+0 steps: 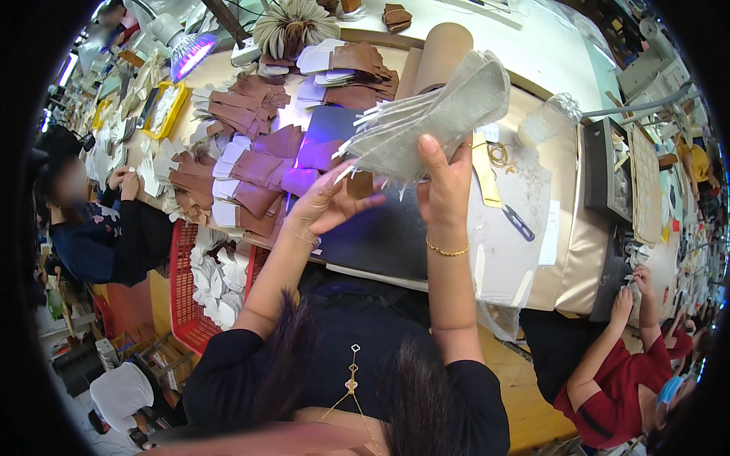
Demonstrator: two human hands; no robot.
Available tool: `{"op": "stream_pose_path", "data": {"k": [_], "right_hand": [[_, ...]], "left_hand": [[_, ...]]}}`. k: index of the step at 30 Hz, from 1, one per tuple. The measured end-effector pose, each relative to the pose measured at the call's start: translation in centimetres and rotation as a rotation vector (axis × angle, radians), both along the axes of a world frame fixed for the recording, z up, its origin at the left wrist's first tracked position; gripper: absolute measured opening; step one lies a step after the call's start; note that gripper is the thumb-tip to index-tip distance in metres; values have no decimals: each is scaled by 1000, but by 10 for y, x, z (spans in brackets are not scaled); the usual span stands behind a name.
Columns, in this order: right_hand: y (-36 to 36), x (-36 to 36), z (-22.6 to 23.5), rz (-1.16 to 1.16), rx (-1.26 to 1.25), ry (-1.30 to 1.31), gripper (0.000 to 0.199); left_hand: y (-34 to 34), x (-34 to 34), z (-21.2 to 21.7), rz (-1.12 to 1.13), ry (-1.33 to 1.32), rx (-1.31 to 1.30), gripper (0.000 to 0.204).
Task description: The person aligns white fabric pieces on a black mat, then uses a yellow template and a pen to mark outlines on the fabric. The marked pieces are stacked and set aside. The person then handles brown fabric pieces, aligning them on the mat.
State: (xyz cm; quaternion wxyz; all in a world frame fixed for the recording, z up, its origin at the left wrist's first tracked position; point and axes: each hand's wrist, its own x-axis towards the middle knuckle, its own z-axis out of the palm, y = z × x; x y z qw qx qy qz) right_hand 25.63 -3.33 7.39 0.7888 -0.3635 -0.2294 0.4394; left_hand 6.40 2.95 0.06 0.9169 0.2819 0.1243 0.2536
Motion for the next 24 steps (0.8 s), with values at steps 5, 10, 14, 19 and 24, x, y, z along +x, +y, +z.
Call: {"op": "stream_pose_path", "data": {"k": [5,10,14,19,24], "right_hand": [[-19,9,-12,-65,-26,-82,81],[-59,49,-35,-121,19,-96,88],[-110,79,-38,134,-189,-254,93],[-119,70,-26,476,-287,-423,71],[-88,62,8,617,-303,-1311,48]], "left_hand": [[-5,1,10,-112,-153,-311,35],[27,-31,31,178,533,329,28],[79,-49,42,-16,914,696,37],[98,-50,36,-59,1527,1592,73],[74,-59,78,90,1530,1674,93]]}}
